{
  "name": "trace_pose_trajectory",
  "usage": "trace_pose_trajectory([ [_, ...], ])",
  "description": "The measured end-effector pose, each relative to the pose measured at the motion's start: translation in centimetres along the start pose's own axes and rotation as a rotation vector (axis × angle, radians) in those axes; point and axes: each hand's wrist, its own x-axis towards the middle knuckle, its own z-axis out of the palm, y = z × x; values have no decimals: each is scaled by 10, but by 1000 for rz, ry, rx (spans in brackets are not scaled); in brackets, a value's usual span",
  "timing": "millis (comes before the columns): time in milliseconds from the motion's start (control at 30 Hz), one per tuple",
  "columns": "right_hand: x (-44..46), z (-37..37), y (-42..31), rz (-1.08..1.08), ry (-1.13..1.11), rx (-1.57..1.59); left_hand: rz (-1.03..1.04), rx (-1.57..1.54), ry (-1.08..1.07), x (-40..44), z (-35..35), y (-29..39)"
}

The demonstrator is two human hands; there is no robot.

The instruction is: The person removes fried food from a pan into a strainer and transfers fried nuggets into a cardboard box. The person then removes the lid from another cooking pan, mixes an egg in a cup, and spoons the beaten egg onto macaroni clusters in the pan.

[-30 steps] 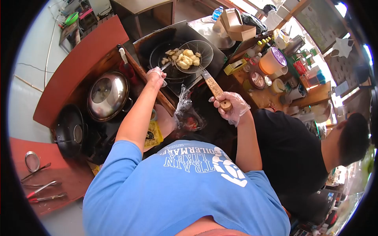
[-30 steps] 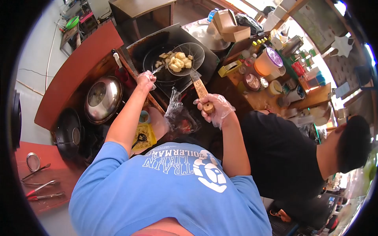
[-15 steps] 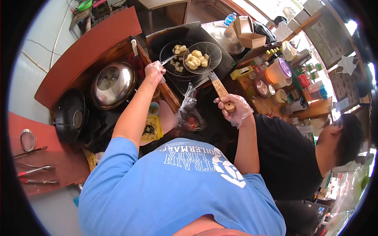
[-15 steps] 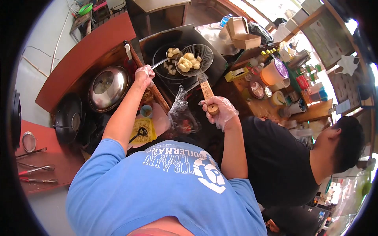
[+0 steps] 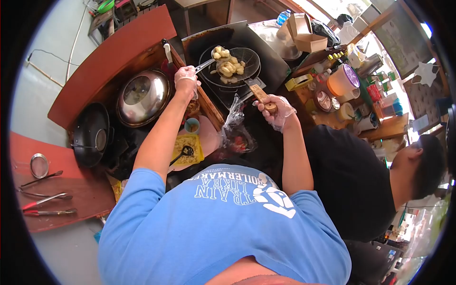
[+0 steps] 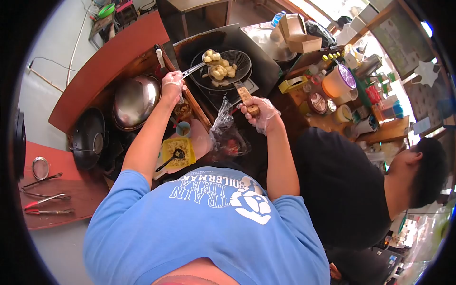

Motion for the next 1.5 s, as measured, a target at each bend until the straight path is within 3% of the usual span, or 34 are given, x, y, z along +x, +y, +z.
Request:
trace_pose_trajectory([
  [133, 18, -16, 6, -1, -120, 69, 126, 368, 1, -14, 2, -7],
  [200, 18, -23, 7, -5, -155, 60, 856, 730, 33, -18, -1, -13],
  [300, 15, -27, 10, -14, -124, -5, 878, 732, -91, -21, 1, -8],
  [467, 20, -44, 20, 41, -2, -140, 1019, 794, 67, -24, -3, -2],
  [567, 22, -50, 21, -19, -60, -146, 1004, 764, 109, -24, -12, -3],
  [633, 23, -62, 18, 102, -112, -7, 986, 800, 116, -25, -17, -1],
  [700, 76, -105, 41, 98, -59, -20, 957, 831, 123, -29, -20, 2],
  [733, 112, -126, 57, -165, 103, -407, 967, 851, 119, -29, -21, 3],
  [767, 137, -133, 64, -254, 216, -731, 978, 872, 116, -30, -21, 3],
  [800, 161, -139, 70, -312, 366, -1056, 975, 878, 123, -32, -19, 4],
  [833, 183, -137, 71, -187, 470, -1319, 969, 910, 120, -34, -17, 5],
  [867, 242, -165, 96, -242, 464, -1517, 964, 941, 118, -36, -15, 6],
  [933, 322, -205, 145, -271, 343, -759, 957, 996, 127, -34, -7, 6],
  [1000, 313, -191, 158, -232, 300, -642, 925, 1012, 109, -33, -2, 8],
  [1067, 289, -172, 158, -662, 407, -963, 921, 1016, 101, -29, 1, 9],
  [1100, 274, -160, 148, -664, 399, -968, 920, 1011, 83, -29, 3, 10],
  [1167, 251, -138, 127, -379, 515, -1199, 891, 1017, 100, -28, 7, 13],
  [1200, 256, -141, 132, -387, 511, -1205, 876, 1026, 87, -26, 8, 15],
  [1267, 270, -146, 150, -821, 750, -1334, 859, 1032, 85, -23, 11, 18],
  [1333, 286, -166, 164, -940, 711, -1398, 875, 1032, 37, -17, 11, 22],
  [1433, 379, -235, 200, -397, 563, -1248, 808, 1033, 22, -6, 8, 27],
  [1500, 347, -229, 172, -368, 440, -1272, 796, 1017, 13, 1, 7, 32],
])
